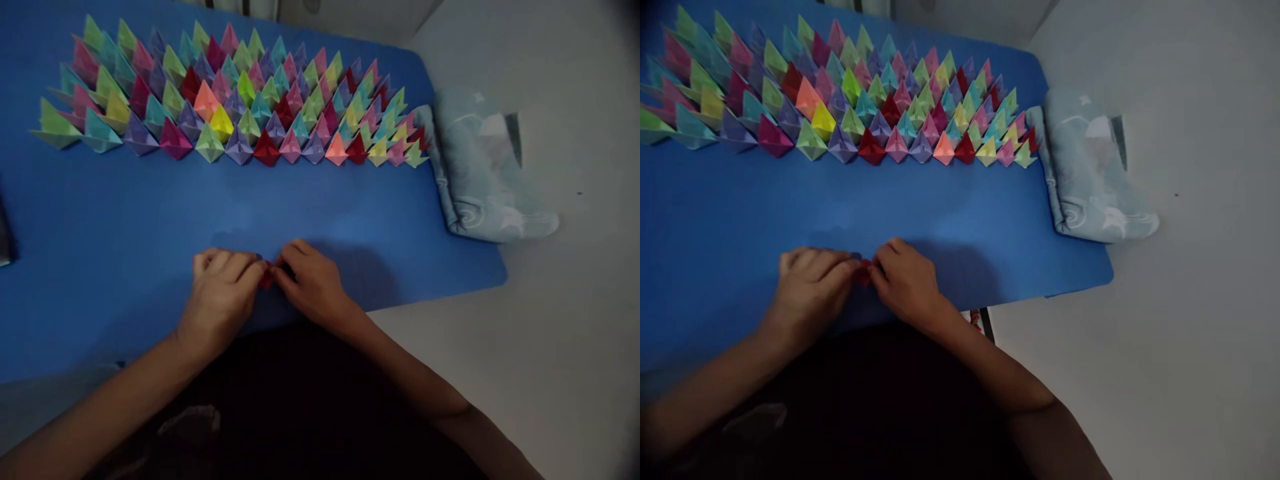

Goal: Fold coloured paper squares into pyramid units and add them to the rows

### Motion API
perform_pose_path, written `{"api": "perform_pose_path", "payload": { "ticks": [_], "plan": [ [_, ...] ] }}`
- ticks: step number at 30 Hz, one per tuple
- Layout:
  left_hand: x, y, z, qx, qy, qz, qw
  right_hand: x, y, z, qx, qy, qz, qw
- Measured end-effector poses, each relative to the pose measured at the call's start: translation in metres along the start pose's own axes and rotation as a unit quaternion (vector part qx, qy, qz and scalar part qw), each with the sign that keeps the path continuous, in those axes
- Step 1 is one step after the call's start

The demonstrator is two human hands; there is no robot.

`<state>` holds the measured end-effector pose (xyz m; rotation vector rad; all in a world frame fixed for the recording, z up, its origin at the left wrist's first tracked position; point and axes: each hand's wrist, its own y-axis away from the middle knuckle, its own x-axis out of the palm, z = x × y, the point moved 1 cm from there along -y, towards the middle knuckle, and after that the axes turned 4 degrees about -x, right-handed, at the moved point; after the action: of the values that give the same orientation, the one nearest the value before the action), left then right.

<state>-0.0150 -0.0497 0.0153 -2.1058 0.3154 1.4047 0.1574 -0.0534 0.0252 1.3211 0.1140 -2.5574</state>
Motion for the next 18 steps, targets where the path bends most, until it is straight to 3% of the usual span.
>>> {"api": "perform_pose_path", "payload": {
  "ticks": [3,7,14,18],
  "plan": [
    [-0.004,0.007,-0.002,0.066,-0.013,-0.010,0.998,-0.001,0.000,-0.001,0.000,-0.010,0.000,1.000],
    [-0.006,0.017,-0.001,0.098,-0.041,-0.006,0.994,-0.003,0.000,-0.006,0.003,-0.073,-0.009,0.997],
    [-0.001,0.024,-0.002,0.054,-0.041,0.000,0.998,-0.006,-0.001,-0.008,-0.009,-0.067,0.006,0.998],
    [0.000,0.025,-0.004,0.068,-0.068,0.004,0.995,-0.006,-0.002,0.002,-0.009,-0.093,-0.007,0.996]
  ]
}}
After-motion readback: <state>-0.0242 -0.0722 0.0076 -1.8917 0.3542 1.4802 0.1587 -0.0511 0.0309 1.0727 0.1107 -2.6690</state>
